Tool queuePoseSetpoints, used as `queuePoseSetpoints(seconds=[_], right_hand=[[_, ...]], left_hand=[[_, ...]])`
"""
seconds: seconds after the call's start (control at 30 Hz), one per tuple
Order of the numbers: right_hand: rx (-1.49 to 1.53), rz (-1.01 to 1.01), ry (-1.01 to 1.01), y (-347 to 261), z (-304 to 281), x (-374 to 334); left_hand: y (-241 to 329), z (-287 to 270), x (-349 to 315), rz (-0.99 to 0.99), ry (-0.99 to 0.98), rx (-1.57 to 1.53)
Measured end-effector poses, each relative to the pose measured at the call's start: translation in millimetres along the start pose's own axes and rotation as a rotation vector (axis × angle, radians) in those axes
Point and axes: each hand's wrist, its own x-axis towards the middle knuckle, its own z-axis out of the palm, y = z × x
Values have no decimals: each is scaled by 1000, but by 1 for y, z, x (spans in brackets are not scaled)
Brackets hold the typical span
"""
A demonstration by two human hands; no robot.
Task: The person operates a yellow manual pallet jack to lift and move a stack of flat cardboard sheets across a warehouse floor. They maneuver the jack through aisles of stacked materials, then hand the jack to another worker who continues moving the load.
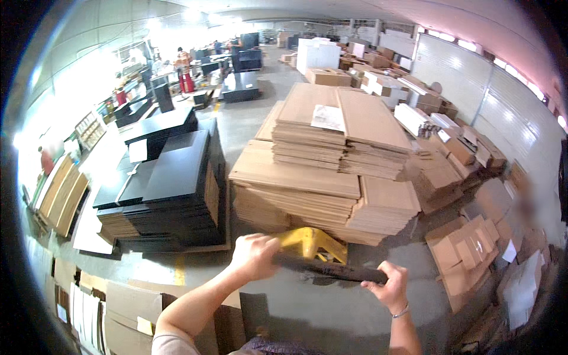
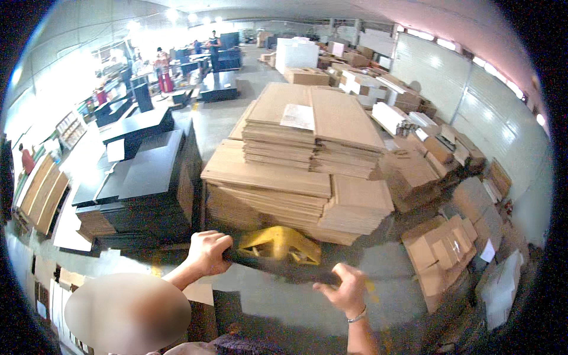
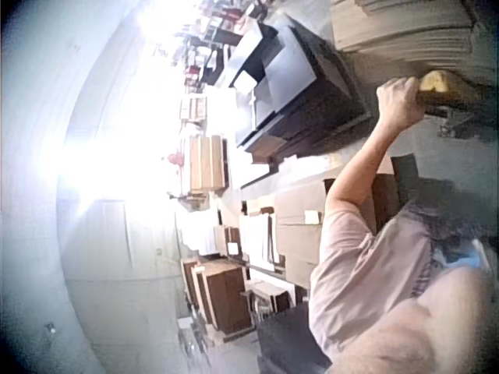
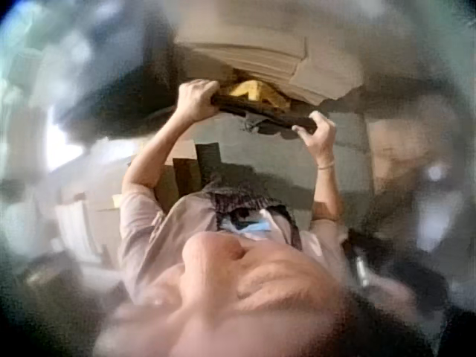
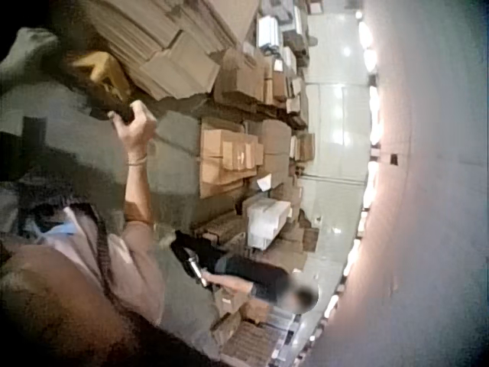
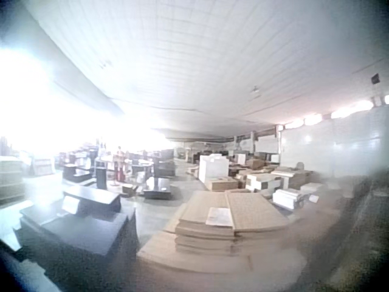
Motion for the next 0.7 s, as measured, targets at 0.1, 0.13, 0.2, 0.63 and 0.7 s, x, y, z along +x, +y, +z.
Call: queuePoseSetpoints(seconds=[0.1,0.13,0.2,0.63,0.7], right_hand=[[-3,71,-7,4,5,28],[9,84,5,8,8,37],[30,92,22,13,15,51],[-103,179,116,-1,54,128],[-159,179,158,2,63,137]], left_hand=[[-20,6,25,12,14,9],[-21,3,35,20,11,-7],[-34,10,47,-7,17,12],[-129,39,134,26,-28,36],[-149,51,153,58,-2,-10]])
